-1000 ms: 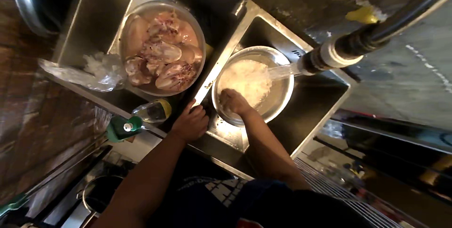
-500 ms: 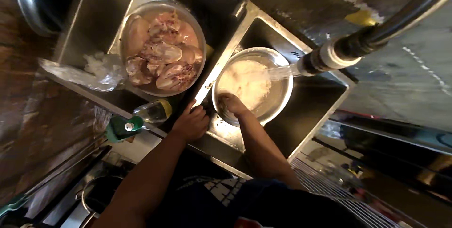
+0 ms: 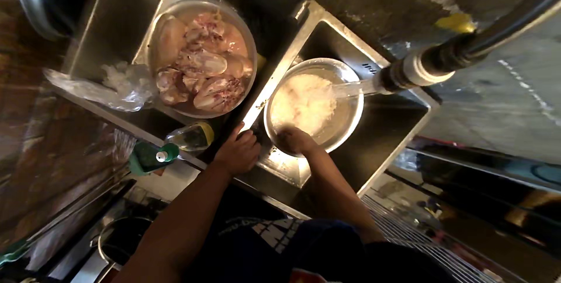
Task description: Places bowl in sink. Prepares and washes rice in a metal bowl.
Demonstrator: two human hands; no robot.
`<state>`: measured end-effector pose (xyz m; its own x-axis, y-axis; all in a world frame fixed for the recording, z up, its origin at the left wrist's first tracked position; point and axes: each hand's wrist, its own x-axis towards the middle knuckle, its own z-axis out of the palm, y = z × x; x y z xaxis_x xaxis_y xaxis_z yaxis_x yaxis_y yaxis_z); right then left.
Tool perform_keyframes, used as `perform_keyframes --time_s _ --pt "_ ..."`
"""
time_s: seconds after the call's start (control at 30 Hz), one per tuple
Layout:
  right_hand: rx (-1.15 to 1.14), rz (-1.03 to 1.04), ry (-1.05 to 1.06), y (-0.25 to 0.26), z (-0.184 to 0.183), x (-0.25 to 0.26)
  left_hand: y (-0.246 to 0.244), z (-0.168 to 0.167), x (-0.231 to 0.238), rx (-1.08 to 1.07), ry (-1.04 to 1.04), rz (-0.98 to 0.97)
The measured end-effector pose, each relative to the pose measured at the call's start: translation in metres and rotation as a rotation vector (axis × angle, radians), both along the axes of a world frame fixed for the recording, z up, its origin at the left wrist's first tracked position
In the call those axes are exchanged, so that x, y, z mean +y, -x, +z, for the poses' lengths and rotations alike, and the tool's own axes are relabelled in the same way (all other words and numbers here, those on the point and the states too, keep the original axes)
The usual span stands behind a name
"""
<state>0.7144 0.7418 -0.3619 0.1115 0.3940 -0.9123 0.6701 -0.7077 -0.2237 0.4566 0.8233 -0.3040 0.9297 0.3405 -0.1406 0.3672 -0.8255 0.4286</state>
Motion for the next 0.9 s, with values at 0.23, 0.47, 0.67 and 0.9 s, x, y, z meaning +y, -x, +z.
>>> perform_keyframes --time_s 0.23,0.47,0.67,0.9 --pt "-0.142 -0.013 -0.265 -0.028 0.028 0.029 0.0 0.004 0.003 0.043 0.035 -0.014" --pt "0.046 0.135 0.179 -0.022 0.029 -0.006 0.0 -0.005 0.001 -0.009 0.047 -0.007" --pt "-0.131 0.111 -0.074 -0.048 0.008 0.011 0.004 -0.003 0.001 -0.03 0.023 -0.002" --pt "-0.045 0.299 0.233 -0.033 0.042 -0.008 0.0 0.002 0.003 0.018 0.028 -0.013"
